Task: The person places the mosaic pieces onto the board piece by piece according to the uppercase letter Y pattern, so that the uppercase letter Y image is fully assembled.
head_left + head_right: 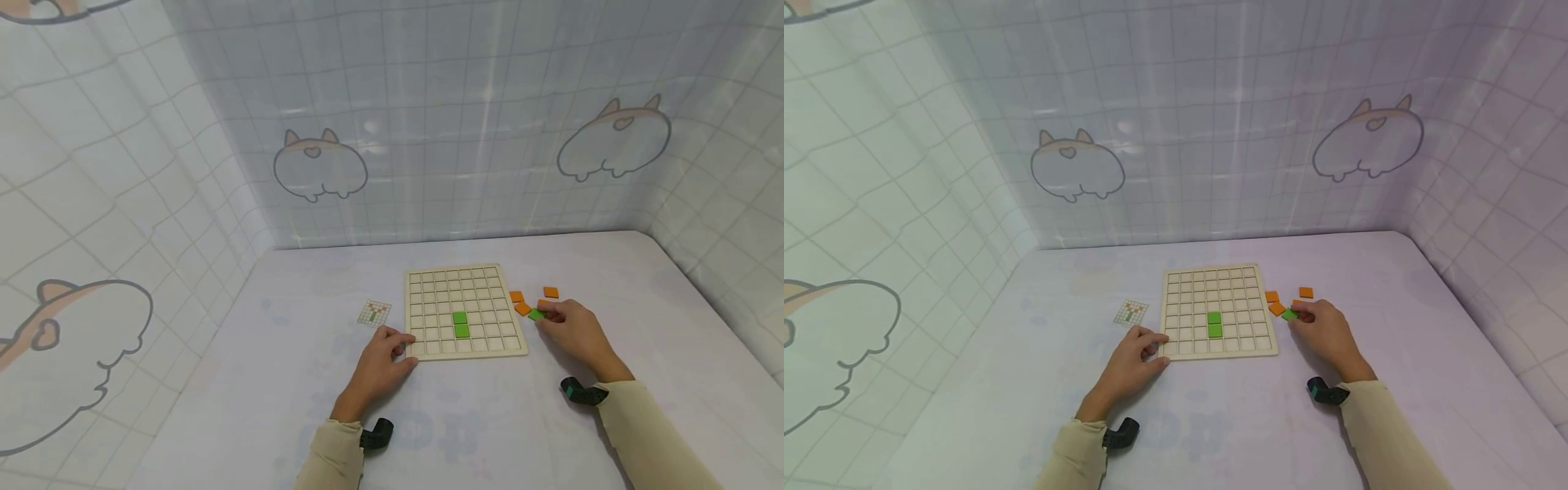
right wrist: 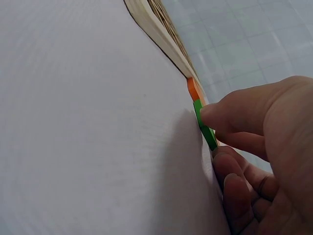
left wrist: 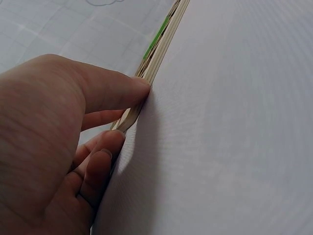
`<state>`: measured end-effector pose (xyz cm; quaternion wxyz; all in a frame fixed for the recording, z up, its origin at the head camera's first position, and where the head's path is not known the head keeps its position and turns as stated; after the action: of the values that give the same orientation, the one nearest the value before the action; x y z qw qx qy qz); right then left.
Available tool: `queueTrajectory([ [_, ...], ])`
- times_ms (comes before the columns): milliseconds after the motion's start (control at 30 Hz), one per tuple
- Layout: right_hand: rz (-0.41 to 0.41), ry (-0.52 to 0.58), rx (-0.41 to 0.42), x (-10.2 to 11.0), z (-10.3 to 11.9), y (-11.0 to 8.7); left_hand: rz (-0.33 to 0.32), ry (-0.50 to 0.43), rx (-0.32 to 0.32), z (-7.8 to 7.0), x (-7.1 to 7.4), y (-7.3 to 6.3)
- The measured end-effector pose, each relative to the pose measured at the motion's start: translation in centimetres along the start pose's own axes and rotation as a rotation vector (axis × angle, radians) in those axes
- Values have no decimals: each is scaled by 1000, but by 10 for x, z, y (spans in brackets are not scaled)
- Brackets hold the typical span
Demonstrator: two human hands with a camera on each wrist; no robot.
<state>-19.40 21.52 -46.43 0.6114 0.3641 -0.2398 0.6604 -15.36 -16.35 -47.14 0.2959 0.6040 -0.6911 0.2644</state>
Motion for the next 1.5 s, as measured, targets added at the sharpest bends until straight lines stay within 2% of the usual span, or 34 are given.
queueTrajectory([
  [267, 10, 4, -37, -1, -1, 1, -2, 8, -1, -1, 0, 0],
  [800, 6, 6, -37, -3, -1, 1, 0, 10, -12, 1, 1, -1],
  [1500, -87, 37, -33, -3, 2, -1, -11, 8, -19, 0, 0, 0],
])
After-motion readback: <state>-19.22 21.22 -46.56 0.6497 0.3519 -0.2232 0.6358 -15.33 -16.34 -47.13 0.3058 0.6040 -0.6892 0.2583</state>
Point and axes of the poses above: each hand's wrist, its own y-axis towards the middle knuckle, its own x-axis out of the back of the hand, z = x × y, the point moved 1 cm from there along y, towards the middle knuckle, and after that the axes turned 10 degrees about x, right-handed, at the moved point
